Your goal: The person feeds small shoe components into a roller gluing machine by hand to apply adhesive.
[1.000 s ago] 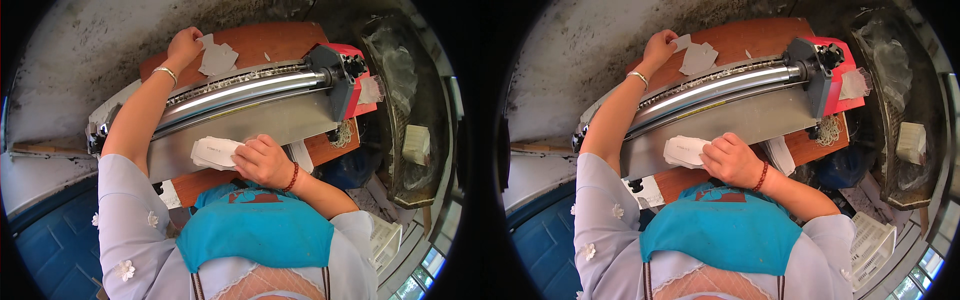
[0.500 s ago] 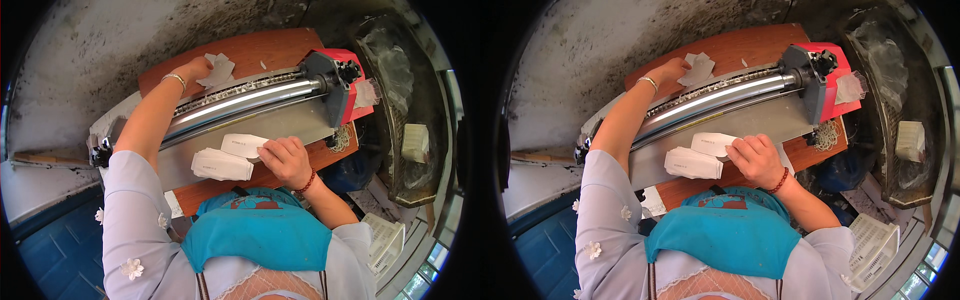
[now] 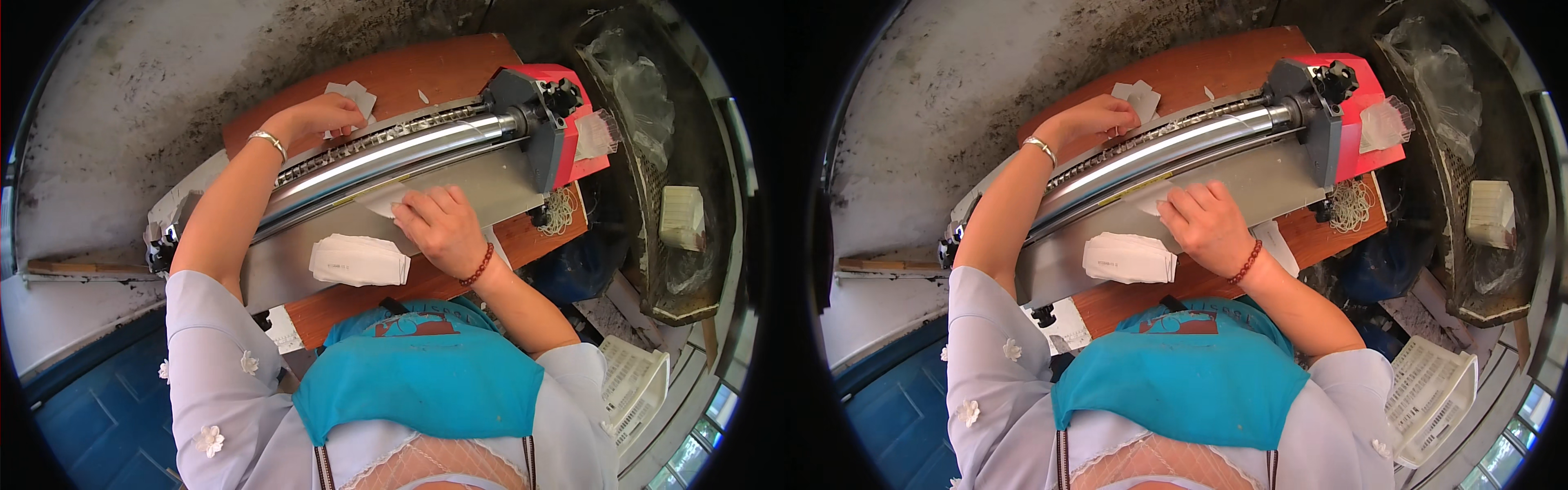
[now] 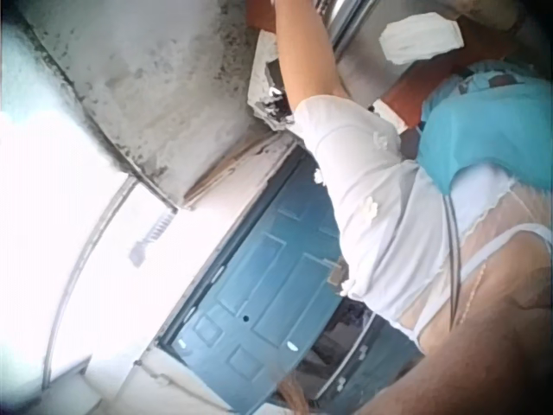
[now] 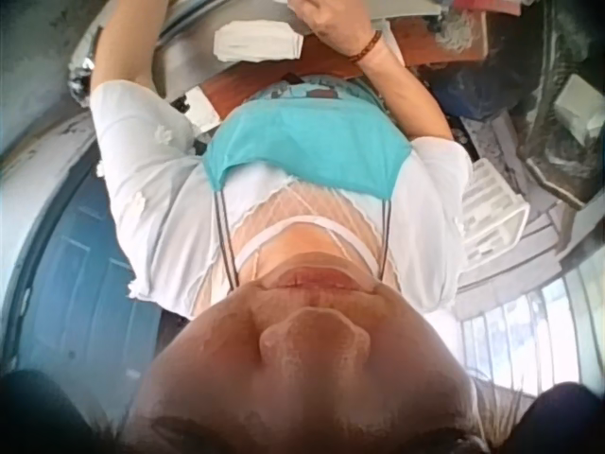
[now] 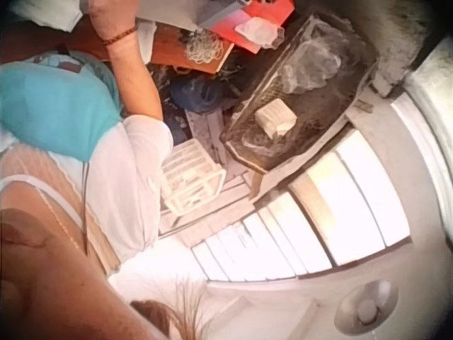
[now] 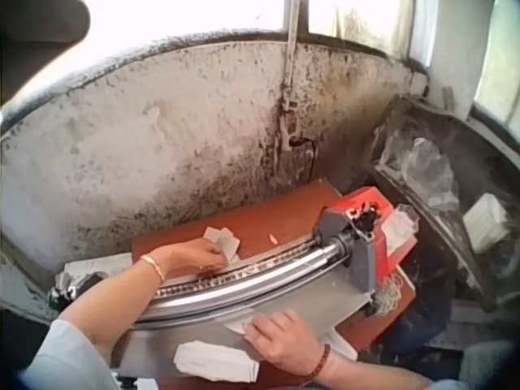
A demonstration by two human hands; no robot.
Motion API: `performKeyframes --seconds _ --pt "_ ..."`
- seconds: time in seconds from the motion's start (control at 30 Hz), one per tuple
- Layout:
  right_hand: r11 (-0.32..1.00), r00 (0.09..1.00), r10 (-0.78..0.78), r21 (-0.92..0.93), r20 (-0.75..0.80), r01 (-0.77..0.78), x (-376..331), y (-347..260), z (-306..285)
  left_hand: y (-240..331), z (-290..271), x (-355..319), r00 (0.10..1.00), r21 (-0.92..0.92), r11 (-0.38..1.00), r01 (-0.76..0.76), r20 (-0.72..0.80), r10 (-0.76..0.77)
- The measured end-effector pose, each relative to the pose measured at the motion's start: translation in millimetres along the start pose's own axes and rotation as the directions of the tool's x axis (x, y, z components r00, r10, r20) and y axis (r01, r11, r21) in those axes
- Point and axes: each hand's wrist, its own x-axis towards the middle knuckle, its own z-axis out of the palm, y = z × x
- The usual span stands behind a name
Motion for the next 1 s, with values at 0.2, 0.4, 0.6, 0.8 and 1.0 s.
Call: performKeyframes --seconds 0.2,0.4,0.6,0.8,1.0 --pt "0.968 0.997 0.060 0.239 0.049 -0.070 6 -7 -5 0 13 -38 0.985 -0.167 0.971 -0.174 -0.023 0.173" --pt "0.928 0.976 -0.091 0.372 0.196 0.012 3 -39 -12 -15 -5 -14 0.903 -0.023 0.983 -0.181 -0.401 0.157" --pt "0.952 0.984 -0.159 0.278 0.083 0.130 -7 -39 3 -40 -28 25 0.681 0.403 0.913 0.063 -0.686 0.255" --pt "0.960 0.988 -0.129 0.259 0.082 0.104 -4 -48 3 -45 -12 73 0.978 0.474 0.855 0.210 -0.107 -0.181" --pt "0.937 0.995 -0.062 0.348 0.076 0.032 -3 -49 2 -51 -14 88 0.986 0.462 0.875 0.145 -0.137 -0.091"
